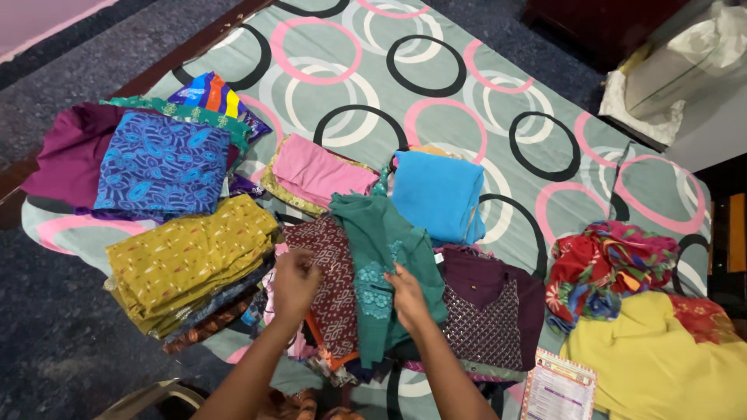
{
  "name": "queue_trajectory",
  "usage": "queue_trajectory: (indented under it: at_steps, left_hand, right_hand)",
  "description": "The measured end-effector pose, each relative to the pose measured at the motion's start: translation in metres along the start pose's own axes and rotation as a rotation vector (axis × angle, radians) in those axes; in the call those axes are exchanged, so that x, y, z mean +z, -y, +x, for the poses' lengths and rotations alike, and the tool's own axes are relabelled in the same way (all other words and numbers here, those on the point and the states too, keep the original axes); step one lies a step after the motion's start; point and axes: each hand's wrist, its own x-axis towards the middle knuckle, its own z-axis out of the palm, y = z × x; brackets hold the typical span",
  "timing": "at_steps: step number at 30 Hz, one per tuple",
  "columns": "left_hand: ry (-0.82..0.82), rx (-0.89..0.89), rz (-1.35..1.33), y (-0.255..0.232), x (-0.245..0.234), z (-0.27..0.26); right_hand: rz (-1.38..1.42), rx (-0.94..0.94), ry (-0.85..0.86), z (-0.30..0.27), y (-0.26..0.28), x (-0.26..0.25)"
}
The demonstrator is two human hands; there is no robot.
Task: The person picks up several garments from a bed and places them into a shelf by hand, handling each item one at a time.
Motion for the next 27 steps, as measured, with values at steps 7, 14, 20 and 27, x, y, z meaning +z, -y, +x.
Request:
queue_trajectory:
  at_steps: [7,14,20,27]
  left_hand:
    - [-0.147,-0.019,0.111,-0.008,-0.021,0.006]
    - [0.123,0.359,0.554,-0.077,-0.026,0.011]
    - [-0.025,0.123,0.386,-0.032,-0.011,0.03]
    - [0.027,0.296,0.608,-0.026,-0.023,0.066]
  right_hand:
    - [0.167,0.123,0.03,-0.013,0.023,0.013]
    - [0.192,0.115,-0.004,-0.008,0.014,0.012]
    - [0.19,0.124,0.002,-0.013,0.016,0.017]
    - [0.237,0.122,-0.023,-0.013,0.017,0.012]
